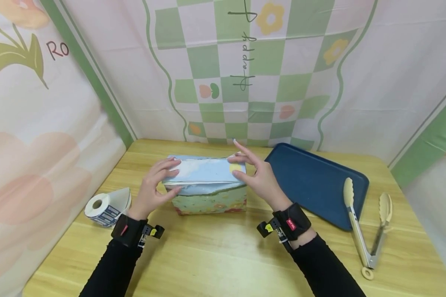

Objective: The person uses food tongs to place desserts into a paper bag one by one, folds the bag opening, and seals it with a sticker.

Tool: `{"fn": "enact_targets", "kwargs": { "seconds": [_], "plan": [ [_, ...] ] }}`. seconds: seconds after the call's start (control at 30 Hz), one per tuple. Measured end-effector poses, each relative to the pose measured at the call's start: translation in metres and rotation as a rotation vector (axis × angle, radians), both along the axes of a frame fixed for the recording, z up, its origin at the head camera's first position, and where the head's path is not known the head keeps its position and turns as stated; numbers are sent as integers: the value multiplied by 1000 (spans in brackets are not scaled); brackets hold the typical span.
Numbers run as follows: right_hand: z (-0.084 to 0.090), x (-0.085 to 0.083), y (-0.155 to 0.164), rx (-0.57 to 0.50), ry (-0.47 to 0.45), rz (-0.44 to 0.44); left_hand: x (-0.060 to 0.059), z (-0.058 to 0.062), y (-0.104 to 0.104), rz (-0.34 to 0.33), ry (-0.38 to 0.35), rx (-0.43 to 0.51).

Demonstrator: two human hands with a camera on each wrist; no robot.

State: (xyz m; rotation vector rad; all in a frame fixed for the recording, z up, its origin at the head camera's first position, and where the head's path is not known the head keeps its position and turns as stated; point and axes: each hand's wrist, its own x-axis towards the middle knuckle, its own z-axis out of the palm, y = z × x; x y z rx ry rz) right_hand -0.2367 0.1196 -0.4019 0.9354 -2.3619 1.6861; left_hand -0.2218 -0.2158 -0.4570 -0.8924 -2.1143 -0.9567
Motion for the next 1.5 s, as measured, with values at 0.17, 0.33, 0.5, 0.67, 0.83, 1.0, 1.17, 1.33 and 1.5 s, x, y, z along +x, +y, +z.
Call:
{"fn": "enact_targets", "kwargs": {
  "seconds": [0.17, 0.33, 0.5, 0.67, 0.83, 1.0, 1.17, 1.33, 1.5],
  "plan": [
    [-3, 6, -6, 38, 192, -91, -1, -6, 8, 45, 41, 53],
    [1, 14, -14, -28, 437, -204, 1, -11, 15, 83, 62, 71],
    [21, 31, -20, -206, 422, -170, 2, -13, 16, 98, 58, 89],
    [32, 39, -27, -324, 186, 1, 2, -12, 17, 108, 50, 99],
    [24, 24, -37, -110, -38, 71, 1, -13, 18, 102, 68, 121],
    [13, 13, -48, 55, -90, 18, 1, -13, 20, 109, 59, 122],
    [7, 14, -54, 99, -37, -62, 1, -14, 22, 102, 50, 144],
    [3, 15, -59, 132, -1, -104, 1, -16, 23, 91, 58, 169],
    [1, 15, -62, 162, 28, -125, 1, -16, 24, 96, 54, 175]
  ]
}}
